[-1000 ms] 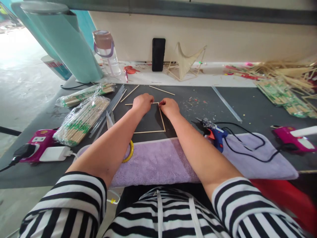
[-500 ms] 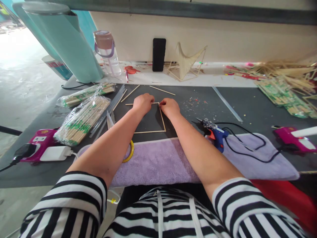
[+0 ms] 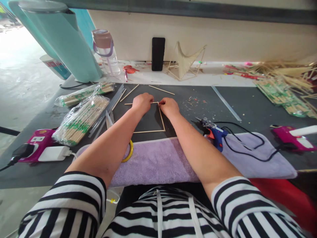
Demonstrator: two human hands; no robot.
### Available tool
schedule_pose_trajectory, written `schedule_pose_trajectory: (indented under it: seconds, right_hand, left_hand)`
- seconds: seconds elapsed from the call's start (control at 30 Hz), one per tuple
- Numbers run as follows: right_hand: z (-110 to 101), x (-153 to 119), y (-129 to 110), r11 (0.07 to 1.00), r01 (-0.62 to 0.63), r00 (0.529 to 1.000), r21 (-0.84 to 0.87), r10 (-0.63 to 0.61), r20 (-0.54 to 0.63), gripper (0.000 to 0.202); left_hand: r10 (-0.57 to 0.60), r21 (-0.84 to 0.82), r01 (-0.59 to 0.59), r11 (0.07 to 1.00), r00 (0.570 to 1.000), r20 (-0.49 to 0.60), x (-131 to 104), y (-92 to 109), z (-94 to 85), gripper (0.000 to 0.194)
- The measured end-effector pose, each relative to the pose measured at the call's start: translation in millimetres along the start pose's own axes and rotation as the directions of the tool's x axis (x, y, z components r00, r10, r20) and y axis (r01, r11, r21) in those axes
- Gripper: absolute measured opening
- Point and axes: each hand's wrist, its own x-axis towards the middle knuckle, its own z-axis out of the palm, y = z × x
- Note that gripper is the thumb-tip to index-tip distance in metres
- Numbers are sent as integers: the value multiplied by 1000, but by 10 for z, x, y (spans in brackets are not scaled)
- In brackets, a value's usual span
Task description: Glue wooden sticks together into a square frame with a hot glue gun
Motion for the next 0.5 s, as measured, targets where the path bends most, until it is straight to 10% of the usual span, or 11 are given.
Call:
schedule_pose_trajectory:
  seconds: [0.5]
  right_hand:
    - [12,12,10,1000,7,1000,-6,-7,-2,20]
  left_hand:
    - [-4,1,4,1000,1000,1,5,-1,-1,30]
